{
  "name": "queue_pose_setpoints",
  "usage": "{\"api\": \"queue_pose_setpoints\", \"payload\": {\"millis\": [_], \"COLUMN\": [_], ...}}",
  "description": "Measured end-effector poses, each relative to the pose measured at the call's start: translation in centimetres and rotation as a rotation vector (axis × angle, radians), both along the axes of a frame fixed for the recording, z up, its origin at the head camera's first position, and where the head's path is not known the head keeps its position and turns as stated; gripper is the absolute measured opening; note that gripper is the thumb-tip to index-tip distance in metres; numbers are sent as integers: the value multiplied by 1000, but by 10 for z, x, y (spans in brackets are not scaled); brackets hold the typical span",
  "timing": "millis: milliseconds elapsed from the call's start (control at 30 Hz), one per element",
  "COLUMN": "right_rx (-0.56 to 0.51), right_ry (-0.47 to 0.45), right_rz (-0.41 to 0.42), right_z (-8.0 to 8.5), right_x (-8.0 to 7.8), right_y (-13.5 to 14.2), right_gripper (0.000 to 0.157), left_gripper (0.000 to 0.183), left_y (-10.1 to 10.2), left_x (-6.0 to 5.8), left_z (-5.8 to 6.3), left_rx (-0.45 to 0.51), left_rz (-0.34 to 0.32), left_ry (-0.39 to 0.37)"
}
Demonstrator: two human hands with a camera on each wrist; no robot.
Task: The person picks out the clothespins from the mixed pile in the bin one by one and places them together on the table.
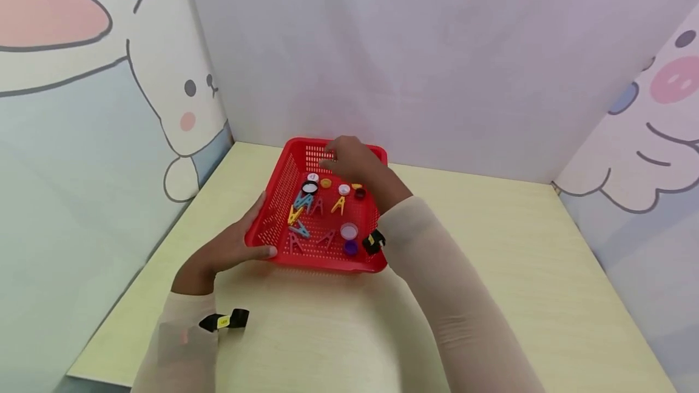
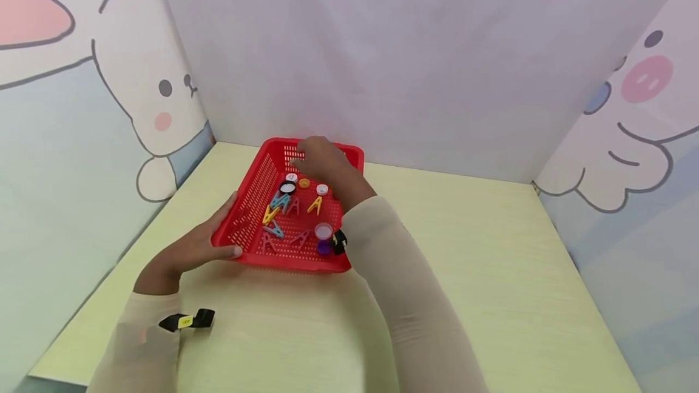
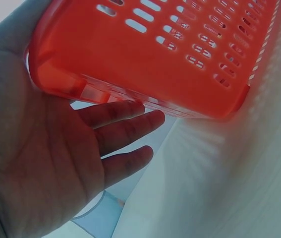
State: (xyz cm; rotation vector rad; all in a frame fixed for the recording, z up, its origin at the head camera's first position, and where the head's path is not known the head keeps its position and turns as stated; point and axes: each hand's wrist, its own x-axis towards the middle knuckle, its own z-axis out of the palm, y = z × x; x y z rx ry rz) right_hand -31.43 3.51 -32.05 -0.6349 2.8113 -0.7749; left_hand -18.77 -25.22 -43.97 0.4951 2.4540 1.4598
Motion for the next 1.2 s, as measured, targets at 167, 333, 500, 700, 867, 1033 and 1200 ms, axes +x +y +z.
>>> {"api": "queue_pose_setpoints", "payload": {"millis": [167, 333, 500, 700, 867, 1033, 1200], "right_rx": [48, 89, 126, 194, 227, 214, 212], "right_ry": [28, -9, -84, -220, -354, -502, -589], "right_rz": [135, 210, 187, 155, 135, 45, -101], "right_z": [-17, -27, -37, -46, -46, -45, -47], "right_x": [1, 3, 3, 0, -1, 2, 2], "right_y": [-15, -25, -27, -26, -27, -30, -34], "right_gripper": [36, 25, 27, 40, 49, 60, 62], "left_gripper": [129, 130, 130, 129, 130, 133, 134], "left_y": [-1, 0, 1, 6, 9, 12, 13], "left_x": [-1, 0, 0, -1, -1, -2, -2], "left_z": [-1, -4, -4, -4, -2, 2, 3], "left_rx": [16, 46, 45, 41, 28, 28, 10], "left_rz": [-6, -22, -23, -21, -14, -18, -12], "left_ry": [-5, -10, 2, -20, -24, -18, -18]}}
